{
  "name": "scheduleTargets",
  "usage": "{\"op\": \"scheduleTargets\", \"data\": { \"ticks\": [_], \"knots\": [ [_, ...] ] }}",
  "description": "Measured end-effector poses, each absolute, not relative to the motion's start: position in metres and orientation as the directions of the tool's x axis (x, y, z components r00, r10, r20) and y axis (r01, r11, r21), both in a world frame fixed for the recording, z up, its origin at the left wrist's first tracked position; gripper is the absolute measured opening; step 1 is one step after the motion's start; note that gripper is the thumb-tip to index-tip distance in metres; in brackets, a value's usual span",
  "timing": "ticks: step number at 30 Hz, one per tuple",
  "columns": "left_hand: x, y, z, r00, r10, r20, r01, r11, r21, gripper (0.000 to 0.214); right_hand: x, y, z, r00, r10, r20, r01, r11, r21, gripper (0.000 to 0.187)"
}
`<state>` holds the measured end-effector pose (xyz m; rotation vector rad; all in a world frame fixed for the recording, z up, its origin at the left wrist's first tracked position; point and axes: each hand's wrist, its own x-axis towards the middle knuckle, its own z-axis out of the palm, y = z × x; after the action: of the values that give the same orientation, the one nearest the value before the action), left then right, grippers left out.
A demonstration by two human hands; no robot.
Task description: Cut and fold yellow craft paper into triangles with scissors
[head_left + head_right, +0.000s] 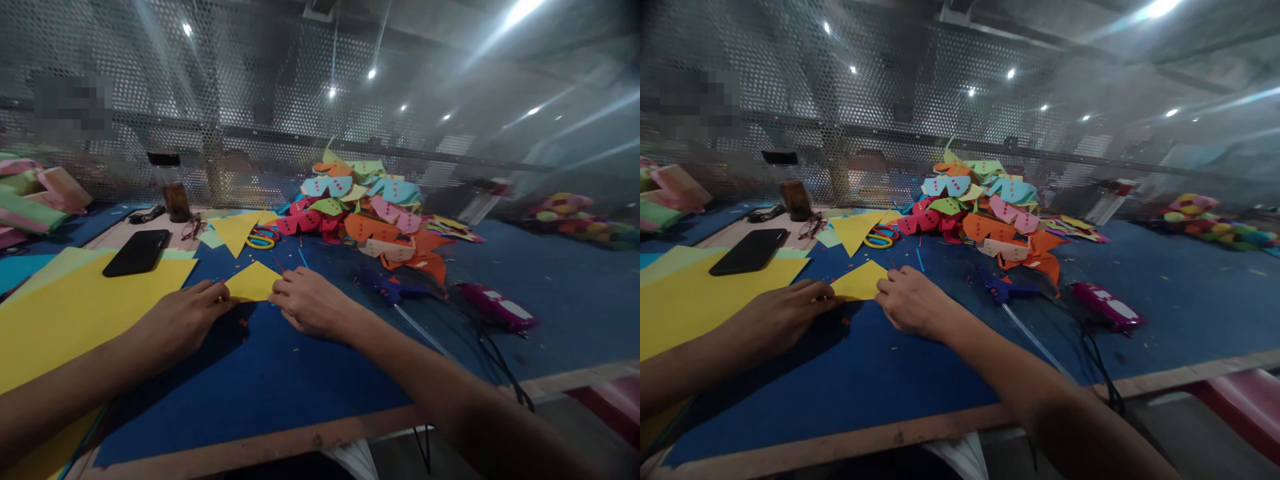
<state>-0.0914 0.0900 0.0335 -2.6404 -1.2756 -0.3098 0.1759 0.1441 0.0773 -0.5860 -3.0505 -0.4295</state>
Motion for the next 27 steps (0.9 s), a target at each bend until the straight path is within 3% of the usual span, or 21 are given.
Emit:
{"op": "scheduleTargets", "data": {
  "ticks": [3, 7, 10, 14, 27],
  "knots": [
    [-0.090, 0.089, 0.035, 0.614, 0.741, 0.273, 0.782, -0.618, -0.081, 0.051, 0.179, 0.152, 0.072, -0.893, 0.425, 0.146, 0.444, 0.885, 0.139, 0.018],
    [-0.091, 0.090, 0.034, 0.615, 0.726, 0.307, 0.778, -0.623, -0.085, 0.051, 0.174, 0.163, 0.057, -0.738, 0.625, 0.254, 0.581, 0.781, -0.229, 0.017],
    [-0.093, 0.091, 0.031, 0.625, 0.704, 0.337, 0.764, -0.640, -0.080, 0.048, 0.167, 0.169, 0.049, -0.657, 0.714, 0.241, 0.605, 0.691, -0.396, 0.012],
    [-0.095, 0.092, 0.031, 0.630, 0.685, 0.365, 0.751, -0.658, -0.061, 0.047, 0.162, 0.170, 0.048, -0.627, 0.752, 0.201, 0.631, 0.643, -0.434, 0.008],
    [-0.093, 0.085, 0.036, 0.586, 0.755, 0.294, 0.799, -0.599, -0.054, 0.049, 0.188, 0.179, 0.073, -0.619, 0.785, -0.038, 0.744, 0.569, -0.351, 0.008]
  ]
}}
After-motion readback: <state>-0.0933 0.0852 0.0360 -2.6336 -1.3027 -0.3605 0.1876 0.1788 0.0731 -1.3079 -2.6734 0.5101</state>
